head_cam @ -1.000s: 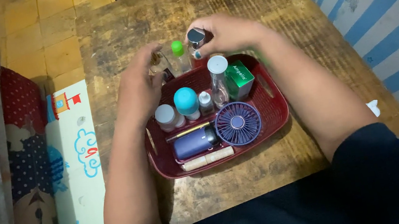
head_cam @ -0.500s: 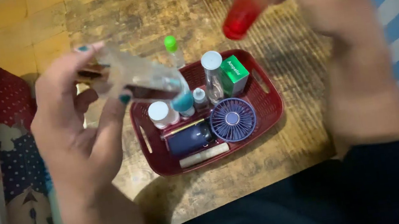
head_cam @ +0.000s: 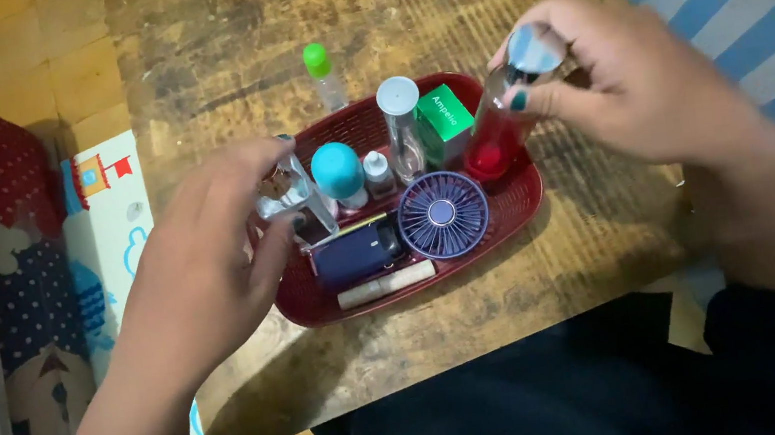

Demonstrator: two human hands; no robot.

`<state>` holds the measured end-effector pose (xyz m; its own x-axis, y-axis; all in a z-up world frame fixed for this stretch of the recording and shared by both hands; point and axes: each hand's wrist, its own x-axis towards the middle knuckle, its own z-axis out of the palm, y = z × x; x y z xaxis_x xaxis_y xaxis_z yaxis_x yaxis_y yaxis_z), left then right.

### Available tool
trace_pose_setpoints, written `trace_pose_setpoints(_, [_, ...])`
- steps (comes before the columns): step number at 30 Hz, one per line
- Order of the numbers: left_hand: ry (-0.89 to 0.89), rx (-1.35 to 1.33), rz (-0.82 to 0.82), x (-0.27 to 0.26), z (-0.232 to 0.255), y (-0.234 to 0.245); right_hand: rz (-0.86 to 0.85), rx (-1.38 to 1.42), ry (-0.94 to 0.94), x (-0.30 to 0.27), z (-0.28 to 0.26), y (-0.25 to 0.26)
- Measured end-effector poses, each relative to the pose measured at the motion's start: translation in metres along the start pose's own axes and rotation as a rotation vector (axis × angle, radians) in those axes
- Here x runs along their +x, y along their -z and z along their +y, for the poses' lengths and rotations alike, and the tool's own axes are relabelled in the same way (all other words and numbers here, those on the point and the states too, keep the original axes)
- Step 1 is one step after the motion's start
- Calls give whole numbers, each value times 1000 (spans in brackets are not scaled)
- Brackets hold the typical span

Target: Organizing various personal care products, bottles, and small electronics into a red plastic basket on a wooden surface.

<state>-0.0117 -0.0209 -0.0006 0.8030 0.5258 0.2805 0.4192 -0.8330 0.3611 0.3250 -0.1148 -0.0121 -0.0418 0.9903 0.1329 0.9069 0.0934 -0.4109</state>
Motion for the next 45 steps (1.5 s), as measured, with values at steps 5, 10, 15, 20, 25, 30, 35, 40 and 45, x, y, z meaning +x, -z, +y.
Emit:
trace_pose_setpoints(5, [104,-65,-36,0,-6,-6,-58,-11,-89,2,-12,-11])
trace_pose_setpoints(10, [184,-120,-61,-2,-18,-21,-73,-107,-144,1,-14,-12])
trace_pose_setpoints(15, [174,-118,-30,-5,-20,-22,-12,-44,-22,-6,-14,-7])
trace_pose_setpoints(20, [224,-113,-46,-2,-1,6,90,21,151,-13,-7,1])
trace_pose_setpoints(25, [355,-88,49,-1,15,43,225,191,263,-17,-27,21])
trace_pose_setpoints(30, [70,47,187,33,15,35,419,366,686,19,-29,16])
trace_pose_setpoints(35, [-30,-75,206,57,-11,5,382,178,622,55,-60,7])
trace_pose_setpoints(40, [-5,-94,182,60,-29,-14,266,143,443,75,-58,-5])
trace_pose_setpoints(45, [63,-114,157,55,-25,-5,106,214,339,95,-52,-19])
